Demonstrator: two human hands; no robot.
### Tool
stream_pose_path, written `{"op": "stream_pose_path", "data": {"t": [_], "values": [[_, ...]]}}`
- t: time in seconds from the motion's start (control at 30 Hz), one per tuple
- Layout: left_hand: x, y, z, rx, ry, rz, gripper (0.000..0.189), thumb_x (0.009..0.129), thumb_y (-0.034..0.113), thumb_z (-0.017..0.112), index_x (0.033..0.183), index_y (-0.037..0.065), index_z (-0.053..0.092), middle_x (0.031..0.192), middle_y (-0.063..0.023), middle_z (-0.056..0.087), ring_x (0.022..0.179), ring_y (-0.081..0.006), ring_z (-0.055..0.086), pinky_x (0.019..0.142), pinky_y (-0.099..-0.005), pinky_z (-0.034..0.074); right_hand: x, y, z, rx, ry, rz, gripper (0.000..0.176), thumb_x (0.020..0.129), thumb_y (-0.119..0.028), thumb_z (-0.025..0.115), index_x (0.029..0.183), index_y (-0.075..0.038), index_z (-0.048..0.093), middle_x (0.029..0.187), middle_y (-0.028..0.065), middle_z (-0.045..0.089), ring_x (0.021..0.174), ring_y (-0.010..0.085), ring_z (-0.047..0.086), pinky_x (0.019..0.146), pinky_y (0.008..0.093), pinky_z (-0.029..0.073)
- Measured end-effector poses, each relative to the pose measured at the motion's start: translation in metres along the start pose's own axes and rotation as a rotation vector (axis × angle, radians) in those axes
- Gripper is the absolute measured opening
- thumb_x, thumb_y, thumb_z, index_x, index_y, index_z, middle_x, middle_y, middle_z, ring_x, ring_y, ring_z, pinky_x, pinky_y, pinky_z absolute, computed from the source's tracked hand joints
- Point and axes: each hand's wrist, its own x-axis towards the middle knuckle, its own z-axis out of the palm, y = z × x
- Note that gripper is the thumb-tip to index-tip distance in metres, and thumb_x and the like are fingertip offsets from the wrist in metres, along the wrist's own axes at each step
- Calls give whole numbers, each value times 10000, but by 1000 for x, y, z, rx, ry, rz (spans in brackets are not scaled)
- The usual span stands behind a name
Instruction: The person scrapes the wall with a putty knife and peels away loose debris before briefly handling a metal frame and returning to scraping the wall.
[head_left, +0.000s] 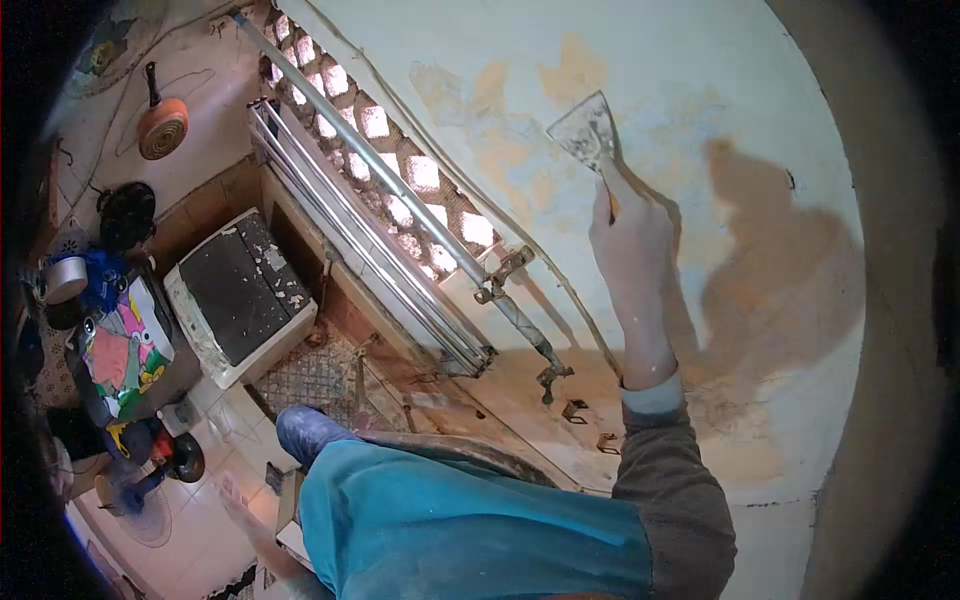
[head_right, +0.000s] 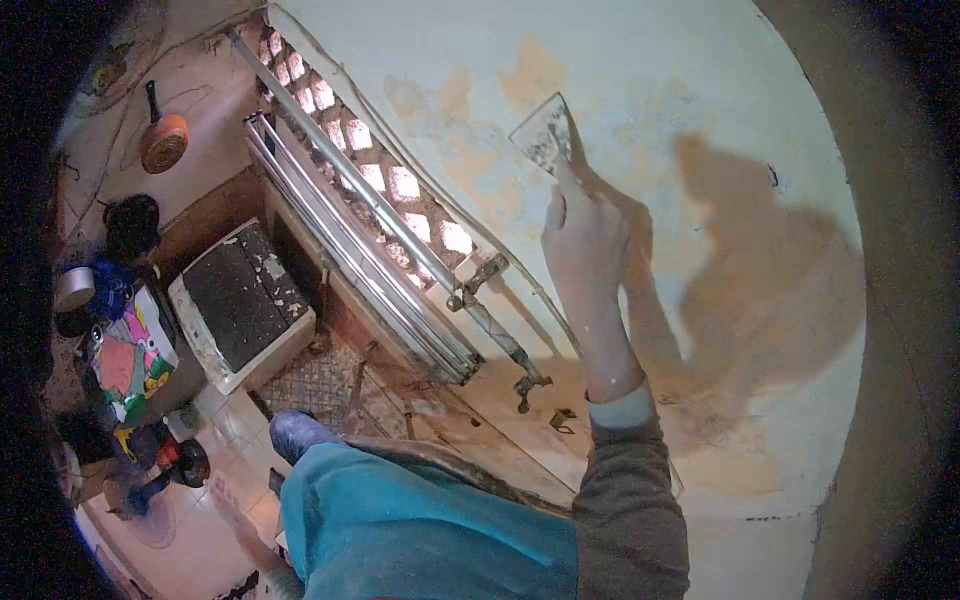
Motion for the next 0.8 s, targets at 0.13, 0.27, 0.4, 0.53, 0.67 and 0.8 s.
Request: {"op": "stream_pose_path", "data": {"t": [0.13, 0.27, 0.4, 0.53, 0.67, 0.8], "values": [[19, -9, -15, 36, -49, -6, 652, 1053, 578, 425, 1447, 71, 537, 1279, -56, 651, 1116, -196, 615, 929, -348, 414, -2, -16, -6, 91, 44, 0, 340, 965, -126, 622, 1293, -78, 698, 834, 221, 694, 739, 375, 674, 666, 463, 523], [26, -29, -31, 38, -72, -12, 660, 1053, 585, 421, 1447, 67, 537, 1266, -60, 656, 1105, -194, 621, 920, -340, 415, -23, -15, -2, 302, 168, -74, 425, 999, -56, 584, 1424, -53, 593, 946, 207, 707, 822, 294, 697, 683, 391, 539], [33, -42, -40, 74, -117, -9, 669, 1053, 591, 418, 1447, 64, 538, 1252, -64, 661, 1094, -192, 628, 910, -332, 417, -58, -24, 11, 799, 106, 343, 598, 1007, 18, 583, 1567, -93, 407, 967, 37, 623, 771, 115, 586, 682, 239, 522], [31, -48, -53, 134, -172, 15, 677, 1053, 597, 415, 1446, 60, 538, 1239, -68, 667, 1083, -190, 634, 900, -323, 418, -64, -16, 46, 1207, -96, 370, 318, 1053, -108, 582, 1362, -45, 539, 837, -8, 500, 653, 67, 482, 577, 226, 422], [19, -50, -58, 194, -224, 47, 685, 1053, 603, 411, 1446, 57, 538, 1226, -72, 672, 1073, -188, 640, 891, -315, 420, -56, -30, 69, 1500, -147, 579, 316, 1113, -349, 479, 1218, -66, 572, 806, -25, 461, 611, 49, 372, 524, 219, 303], [17, -35, -18, 233, -266, 75, 694, 1052, 610, 408, 1446, 53, 539, 1213, -77, 677, 1062, -185, 647, 881, -306, 421, -45, -37, 93, 1482, -116, 600, 292, 1120, -337, 448, 1161, -66, 547, 748, -23, 452, 615, 58, 397, 523, 229, 351]]}}
